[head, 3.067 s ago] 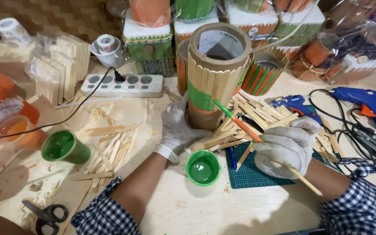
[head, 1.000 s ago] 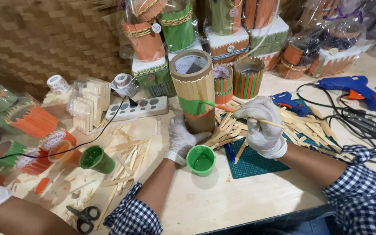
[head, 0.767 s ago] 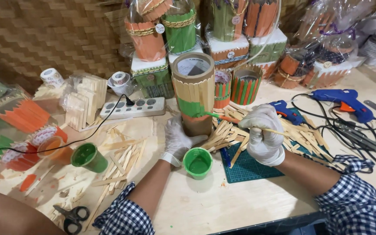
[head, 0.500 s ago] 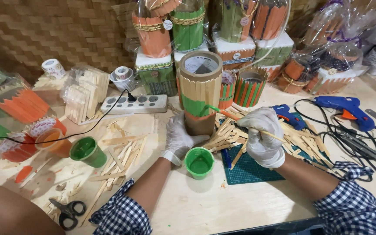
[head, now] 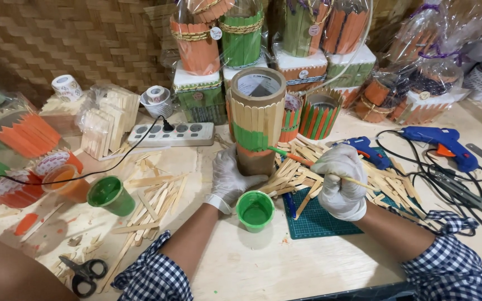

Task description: Painting a green decorative band on a cylindrical craft item using a small brush and green paint.

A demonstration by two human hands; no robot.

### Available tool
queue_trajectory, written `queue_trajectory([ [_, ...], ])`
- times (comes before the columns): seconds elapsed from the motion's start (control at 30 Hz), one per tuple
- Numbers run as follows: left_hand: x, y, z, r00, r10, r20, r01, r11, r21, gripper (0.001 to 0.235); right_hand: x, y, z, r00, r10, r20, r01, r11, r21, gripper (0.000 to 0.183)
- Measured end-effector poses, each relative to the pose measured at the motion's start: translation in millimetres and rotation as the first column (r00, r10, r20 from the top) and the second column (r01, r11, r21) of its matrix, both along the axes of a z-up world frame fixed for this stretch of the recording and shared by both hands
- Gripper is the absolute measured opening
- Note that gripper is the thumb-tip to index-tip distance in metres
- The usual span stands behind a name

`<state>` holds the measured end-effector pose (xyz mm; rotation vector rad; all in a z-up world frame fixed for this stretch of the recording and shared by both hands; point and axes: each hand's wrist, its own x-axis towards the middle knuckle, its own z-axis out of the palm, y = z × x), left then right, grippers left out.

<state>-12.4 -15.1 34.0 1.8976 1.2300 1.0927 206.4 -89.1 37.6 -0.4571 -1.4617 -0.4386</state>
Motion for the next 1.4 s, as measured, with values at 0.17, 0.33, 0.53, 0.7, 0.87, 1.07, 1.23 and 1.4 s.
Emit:
queue_trajectory([
  [0.17,0.4,-1.9,2.2,0.989,0.102,-0.108,-0.100,0.995,0.027,0.061,10.1,0.1,-0.9,1.000,-0.009,-0.005,0.009,1.000,-0.025,0.041],
  [0.33,1.6,0.9,-5.2,0.989,0.093,-0.113,-0.087,0.995,0.054,0.066,11.7,-0.7,2.1,0.999,-0.050,0.006,0.050,0.999,-0.016,0.042],
  [0.53,0.1,3.9,-10.4,0.977,0.138,-0.165,-0.128,0.989,0.071,0.064,9.9,3.4,-1.9,0.998,-0.049,0.040,0.050,0.999,-0.010,0.041],
  [0.7,3.5,3.4,-9.2,0.984,0.118,-0.133,-0.110,0.992,0.064,0.063,6.2,2.9,4.5,0.996,-0.051,0.075,0.052,0.999,-0.001,0.040],
  [0.87,6.3,6.3,-13.4,0.987,0.129,-0.095,-0.120,0.988,0.097,0.058,2.9,5.4,9.9,0.995,-0.055,0.085,0.054,0.998,0.018,0.036],
  [1.07,2.6,4.4,-10.9,0.987,0.103,-0.121,-0.091,0.991,0.099,0.064,16.9,-2.7,1.2,0.995,-0.038,0.089,0.036,0.999,0.020,0.044],
  [1.23,1.0,3.8,-6.7,0.999,0.035,0.011,-0.036,0.992,0.117,0.060,6.0,-0.5,3.6,0.994,-0.047,0.100,0.046,0.999,0.009,0.037],
  [1.4,-3.7,7.9,-10.9,0.991,-0.050,0.125,0.038,0.995,0.093,0.061,1.7,1.8,8.7,0.998,-0.021,0.067,0.021,1.000,-0.002,0.038],
])
